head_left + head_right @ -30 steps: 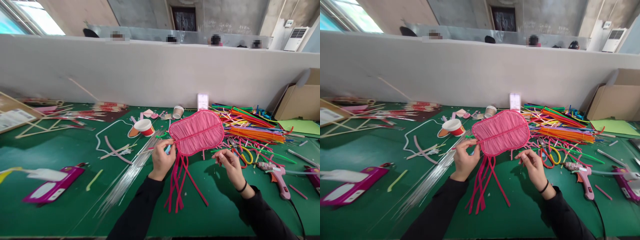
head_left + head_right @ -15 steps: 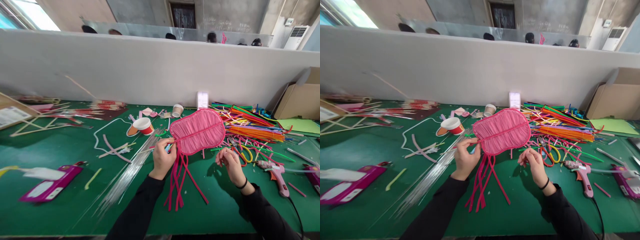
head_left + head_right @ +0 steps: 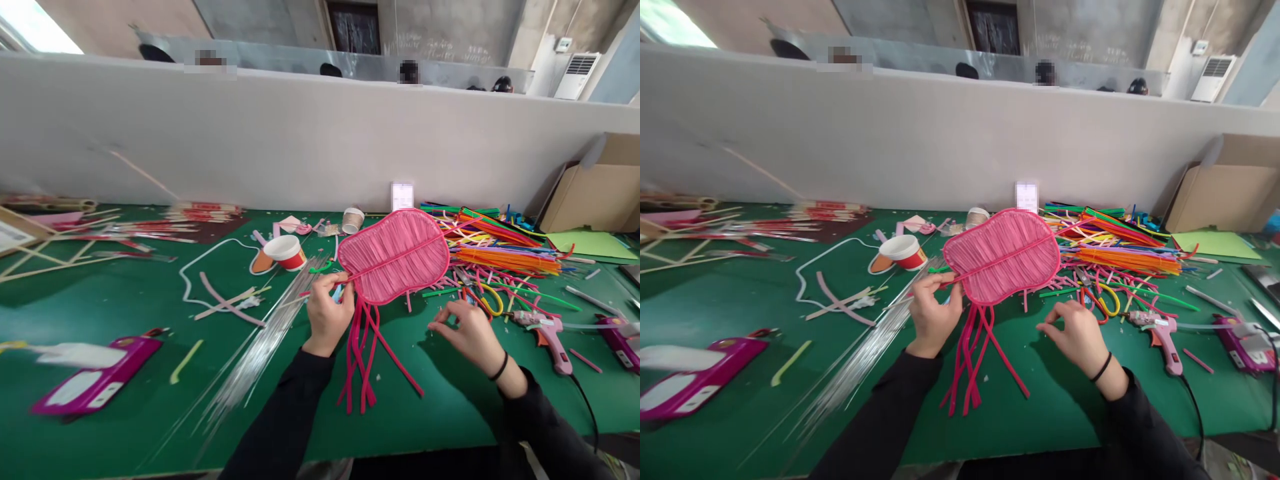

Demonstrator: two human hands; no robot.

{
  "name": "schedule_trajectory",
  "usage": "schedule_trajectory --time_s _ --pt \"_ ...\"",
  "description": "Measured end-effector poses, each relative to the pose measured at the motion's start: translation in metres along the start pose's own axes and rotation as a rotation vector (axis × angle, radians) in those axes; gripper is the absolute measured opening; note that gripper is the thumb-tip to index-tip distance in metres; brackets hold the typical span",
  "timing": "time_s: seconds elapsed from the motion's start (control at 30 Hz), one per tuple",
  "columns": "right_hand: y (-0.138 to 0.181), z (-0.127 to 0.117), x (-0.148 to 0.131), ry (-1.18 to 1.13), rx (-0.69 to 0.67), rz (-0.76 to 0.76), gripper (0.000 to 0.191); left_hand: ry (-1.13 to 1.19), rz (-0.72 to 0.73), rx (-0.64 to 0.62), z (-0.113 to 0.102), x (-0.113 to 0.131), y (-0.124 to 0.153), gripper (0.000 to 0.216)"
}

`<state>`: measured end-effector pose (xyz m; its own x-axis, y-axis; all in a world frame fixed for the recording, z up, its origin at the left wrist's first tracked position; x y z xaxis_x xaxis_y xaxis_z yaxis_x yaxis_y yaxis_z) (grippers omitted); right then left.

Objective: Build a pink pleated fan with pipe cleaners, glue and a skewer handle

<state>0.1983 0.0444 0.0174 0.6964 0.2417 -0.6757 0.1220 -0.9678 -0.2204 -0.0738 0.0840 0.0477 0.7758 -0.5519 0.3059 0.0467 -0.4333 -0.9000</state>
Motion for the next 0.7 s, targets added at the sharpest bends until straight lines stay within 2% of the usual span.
schedule_trajectory --time_s 0.07,0.13,0.27,0.37,0.47,0.57,0.7 --pt "-0.002 -0.008 0.005 0.290 -0.058 0.014 0.038 0.013 0.003 0.024 -0.003 0.002 -0.002 0.025" --pt "-0.007 -0.014 0.020 0.543 -0.148 0.104 0.038 0.029 -0.003 0.048 -0.005 0.003 -0.004 0.025" --pt "-0.024 -0.024 0.047 0.754 -0.197 0.296 0.017 0.085 -0.026 0.088 -0.009 0.004 -0.007 0.024" --pt "-0.039 -0.022 0.062 0.764 -0.206 0.402 0.020 0.100 -0.038 0.095 -0.011 0.004 -0.007 0.023" --pt "-0.056 -0.018 0.071 0.683 -0.246 0.433 0.039 0.094 -0.061 0.084 -0.010 0.002 -0.006 0.022" --pt "-0.073 -0.024 0.073 0.536 -0.270 0.425 0.056 0.102 -0.113 0.075 -0.008 -0.003 -0.006 0.021" --pt "-0.086 -0.042 0.073 0.269 -0.250 0.453 0.053 0.150 -0.185 0.086 -0.008 -0.010 -0.005 0.022"
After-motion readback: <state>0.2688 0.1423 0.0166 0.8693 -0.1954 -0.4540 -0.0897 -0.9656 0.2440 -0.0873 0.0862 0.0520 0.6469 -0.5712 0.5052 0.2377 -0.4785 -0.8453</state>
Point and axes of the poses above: each hand's wrist, its own y-axis away from the middle knuckle, its own z-axis out of the palm, x = y × z, the point moved 10 cm from there along -y, towards the middle knuckle
